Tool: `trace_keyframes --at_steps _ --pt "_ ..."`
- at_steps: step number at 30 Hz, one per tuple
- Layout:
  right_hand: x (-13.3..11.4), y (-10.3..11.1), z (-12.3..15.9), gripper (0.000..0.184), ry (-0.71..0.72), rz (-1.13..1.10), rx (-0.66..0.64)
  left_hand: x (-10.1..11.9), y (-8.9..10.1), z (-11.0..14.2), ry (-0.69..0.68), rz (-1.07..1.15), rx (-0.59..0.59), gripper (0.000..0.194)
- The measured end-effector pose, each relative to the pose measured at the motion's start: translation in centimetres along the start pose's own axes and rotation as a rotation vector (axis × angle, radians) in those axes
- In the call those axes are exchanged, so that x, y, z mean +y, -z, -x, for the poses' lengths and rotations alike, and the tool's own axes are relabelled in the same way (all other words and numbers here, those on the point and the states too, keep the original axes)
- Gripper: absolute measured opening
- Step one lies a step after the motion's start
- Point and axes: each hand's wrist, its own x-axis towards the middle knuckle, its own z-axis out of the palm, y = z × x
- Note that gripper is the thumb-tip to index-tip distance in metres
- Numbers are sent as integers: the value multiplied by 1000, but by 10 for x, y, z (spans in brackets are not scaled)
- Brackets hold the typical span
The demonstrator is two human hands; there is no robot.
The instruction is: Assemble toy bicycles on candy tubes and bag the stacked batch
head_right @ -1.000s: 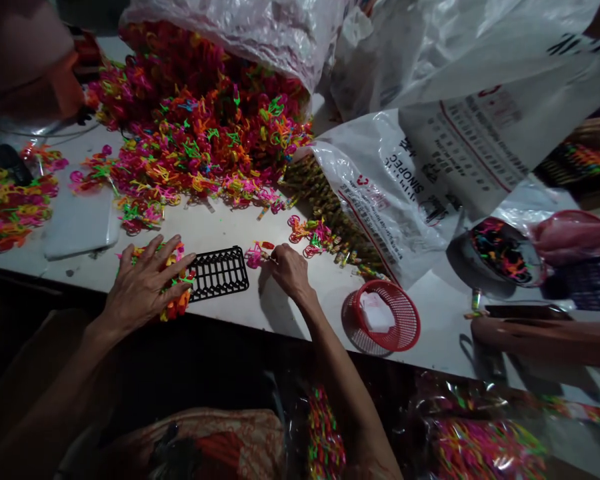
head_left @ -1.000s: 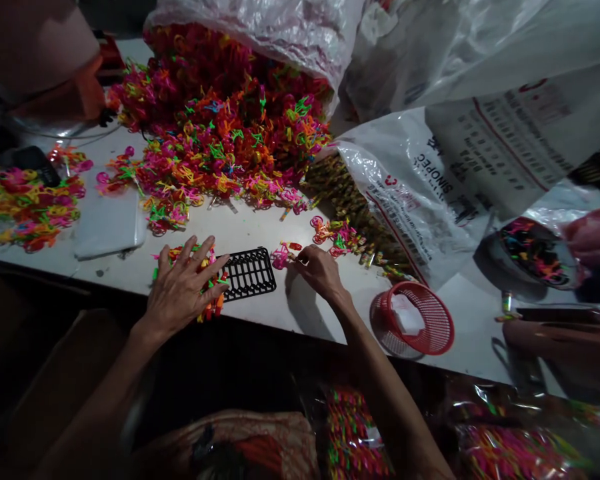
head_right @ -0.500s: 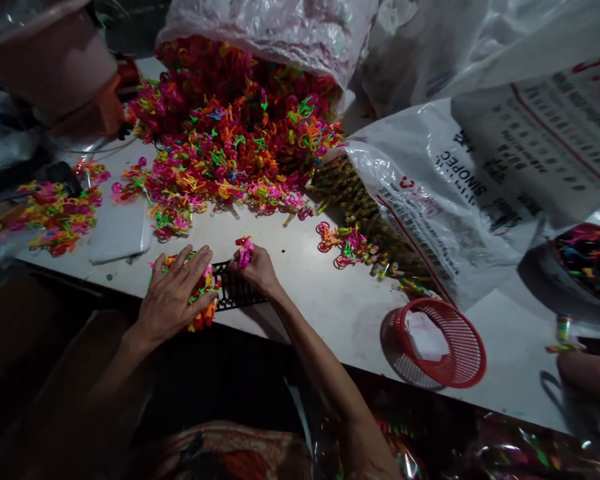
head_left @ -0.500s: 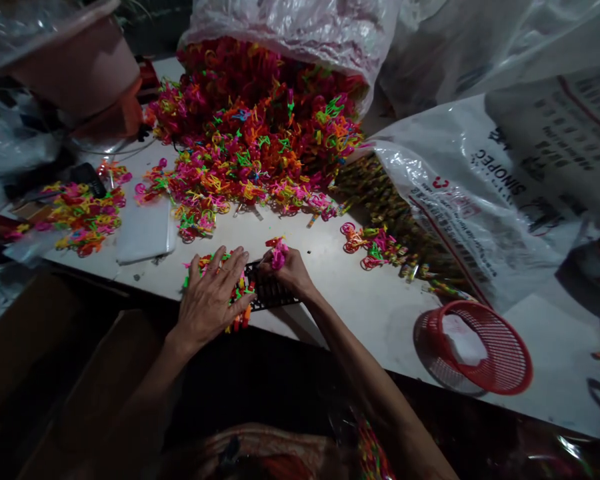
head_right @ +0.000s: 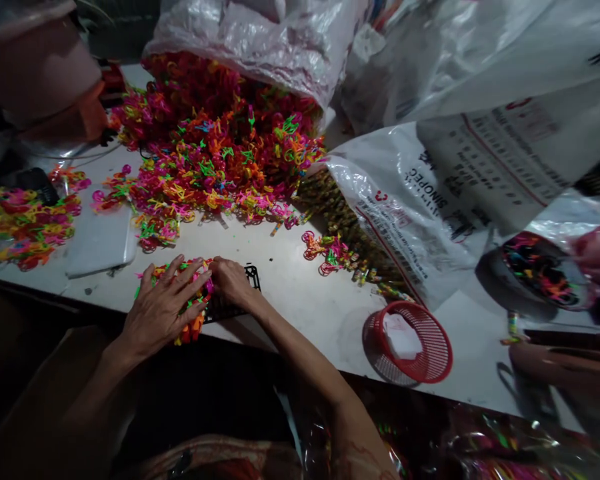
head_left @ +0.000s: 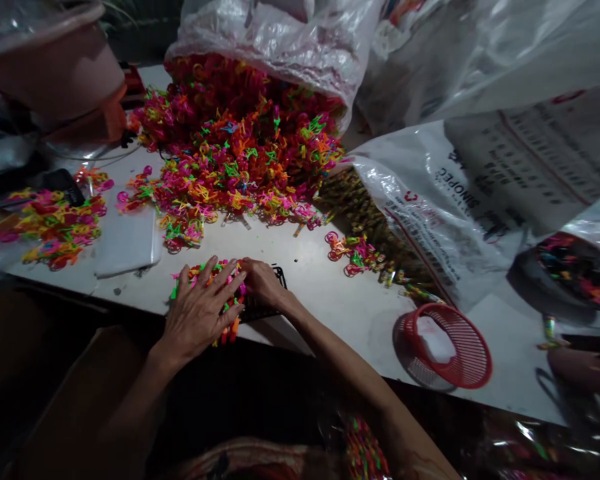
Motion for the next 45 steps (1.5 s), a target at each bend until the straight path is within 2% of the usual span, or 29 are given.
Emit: trace_keyframes --at_steps 1,3,5,6,8,10,12,14,18,22,26,29,34,42,45 --pt "7 10 -1 11 -14 -36 -6 0 0 0 -3 5 1 50" --pt "27 38 -4 15 -119 -80 89 0 0 0 -2 15 9 49" --pt "49 72 -8 5 -367 43 353 0 -1 -1 -1 23 18 48" --pt "59 87 -10 7 -428 89 409 0 -1 -2 1 26 21 48" --pt "73 107 -15 15 -569 215 439 1 -2 -4 10 31 29 47" --pt "81 111 -16 15 -662 305 440 1 -2 -5 20 33 40 47" --pt "84 104 -11 15 -713 293 475 1 -3 -6 21 32 44 46" --pt "84 92 2 20 -712 164 517 0 -3 -6 21 33 43 46" --pt "70 63 38 21 -565 -256 531 -1 -1 -7 19 38 25 46" --pt "36 31 65 16 -380 -568 402 0 1 -7 32 51 8 45" --pt "7 6 71 14 -292 -711 225 0 3 -7 53 48 -13 45" --pt "-5 -9 65 14 -285 -730 231 0 4 -7 59 43 -32 45" --pt "-16 -29 59 19 -176 -643 348 1 6 -7 65 54 -43 44" --pt "-14 -37 67 9 -141 -134 214 2 2 -6 50 50 -27 49" --pt "-14 -45 70 8 -109 -121 235 1 1 -5 52 48 -18 52"
